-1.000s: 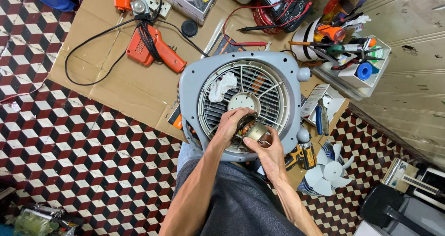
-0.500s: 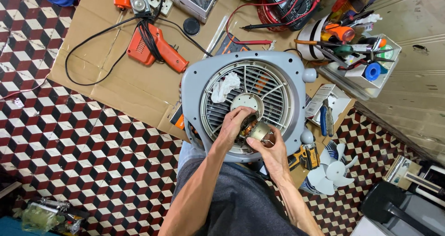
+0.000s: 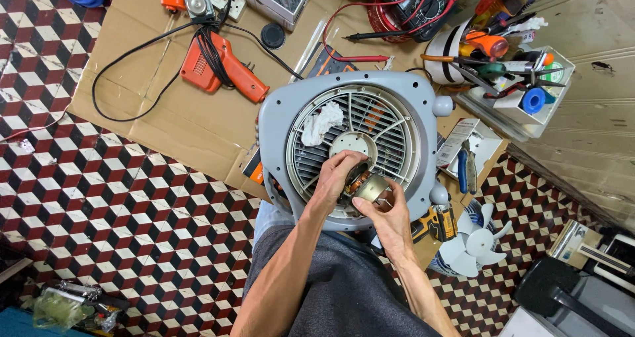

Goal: The recorder is disassembling an electric fan motor and cleaning the internal components with a white cloth.

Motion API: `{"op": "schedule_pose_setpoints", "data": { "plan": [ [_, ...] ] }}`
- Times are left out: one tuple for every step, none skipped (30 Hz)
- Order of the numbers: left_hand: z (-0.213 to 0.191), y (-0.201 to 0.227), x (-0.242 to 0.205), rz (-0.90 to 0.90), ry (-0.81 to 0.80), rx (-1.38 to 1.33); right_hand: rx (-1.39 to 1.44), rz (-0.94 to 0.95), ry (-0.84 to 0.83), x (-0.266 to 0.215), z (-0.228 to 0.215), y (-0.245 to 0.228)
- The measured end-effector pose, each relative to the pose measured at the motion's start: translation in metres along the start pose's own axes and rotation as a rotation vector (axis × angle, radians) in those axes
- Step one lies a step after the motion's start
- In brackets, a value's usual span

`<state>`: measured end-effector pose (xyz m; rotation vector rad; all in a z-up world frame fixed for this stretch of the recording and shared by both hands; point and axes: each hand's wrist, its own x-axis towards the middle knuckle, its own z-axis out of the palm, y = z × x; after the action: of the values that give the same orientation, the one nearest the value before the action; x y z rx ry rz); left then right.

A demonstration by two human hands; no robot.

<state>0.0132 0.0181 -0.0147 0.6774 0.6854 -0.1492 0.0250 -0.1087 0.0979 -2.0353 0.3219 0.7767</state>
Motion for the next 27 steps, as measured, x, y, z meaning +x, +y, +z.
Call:
{"op": "schedule_pose_setpoints", "data": {
  "plan": [
    [0.0,0.0,-0.001,0.0,0.0,0.002,0.002,0.0,0.0,-0.001,0.0,0.0],
    [0.0,0.0,-0.001,0.024,0.01,0.034,0.004,-0.008,-0.007,-0.001,0.001,0.0],
    [0.002,-0.001,-0.001,0.048,0.016,0.065,0.006,-0.016,-0.011,-0.001,-0.001,0.0],
    [0.002,0.0,-0.001,0.046,0.012,0.066,0.007,-0.015,-0.007,-0.001,-0.001,0.0],
    [0.001,0.001,-0.001,0.047,0.014,0.061,-0.014,-0.014,-0.001,0.0,0.0,0.0],
    [-0.001,0.002,-0.001,0.047,0.016,0.057,-0.036,-0.012,0.006,0.0,0.001,0.001],
    [0.001,0.004,-0.002,0.045,0.014,0.059,-0.034,-0.01,0.008,-0.001,0.002,0.0],
    [0.002,0.007,-0.004,0.024,0.016,0.059,-0.02,-0.014,0.009,-0.001,0.002,0.0],
    [0.003,0.011,-0.005,0.004,0.018,0.058,-0.005,-0.019,0.01,-0.001,0.002,-0.001],
    [0.003,0.007,-0.003,0.003,0.015,0.06,-0.004,-0.018,0.012,-0.001,0.001,0.0],
    [0.001,0.004,-0.002,0.014,0.021,0.038,-0.017,-0.003,0.018,0.0,0.0,0.001],
    [0.0,0.0,-0.001,0.026,0.026,0.017,-0.031,0.013,0.023,0.001,0.0,0.002],
    [-0.002,-0.003,0.0,0.026,0.027,0.019,-0.029,0.013,0.021,0.003,0.0,0.004],
    [-0.004,-0.006,0.001,0.058,0.007,0.023,0.031,0.011,-0.006,0.005,-0.001,0.007],
    [-0.005,-0.009,0.002,0.087,-0.018,0.026,0.09,0.01,-0.029,0.006,-0.003,0.009],
    [-0.002,-0.002,-0.002,0.085,-0.02,0.027,0.091,0.012,-0.026,0.006,-0.003,0.009],
    [0.001,0.006,-0.006,0.008,-0.011,0.04,0.093,0.026,-0.019,0.006,-0.003,0.008],
    [0.004,0.014,-0.01,-0.069,-0.001,0.053,0.096,0.04,-0.013,0.007,-0.002,0.008],
    [0.005,0.021,-0.015,-0.068,0.003,0.055,0.099,0.04,-0.017,0.007,-0.003,0.008],
    [0.007,0.029,-0.02,-0.115,-0.022,0.084,0.1,0.047,-0.023,0.008,-0.004,0.009],
    [0.009,0.035,-0.025,-0.162,-0.05,0.112,0.1,0.052,-0.027,0.008,-0.005,0.01],
    [0.009,0.036,-0.027,-0.161,-0.048,0.115,0.103,0.052,-0.03,0.009,-0.005,0.014],
    [0.011,0.037,-0.029,-0.163,-0.067,0.162,0.156,0.041,-0.024,0.01,-0.006,0.018],
    [0.012,0.038,-0.031,-0.165,-0.087,0.209,0.21,0.031,-0.018,0.011,-0.006,0.022],
    [0.012,0.033,-0.028,-0.164,-0.086,0.21,0.211,0.03,-0.019,0.01,-0.006,0.018],
    [0.012,0.029,-0.026,-0.178,-0.054,0.199,0.231,0.052,-0.021,0.01,-0.005,0.015],
    [0.012,0.025,-0.023,-0.191,-0.022,0.187,0.249,0.074,-0.023,0.009,-0.005,0.011]
  ]
}}
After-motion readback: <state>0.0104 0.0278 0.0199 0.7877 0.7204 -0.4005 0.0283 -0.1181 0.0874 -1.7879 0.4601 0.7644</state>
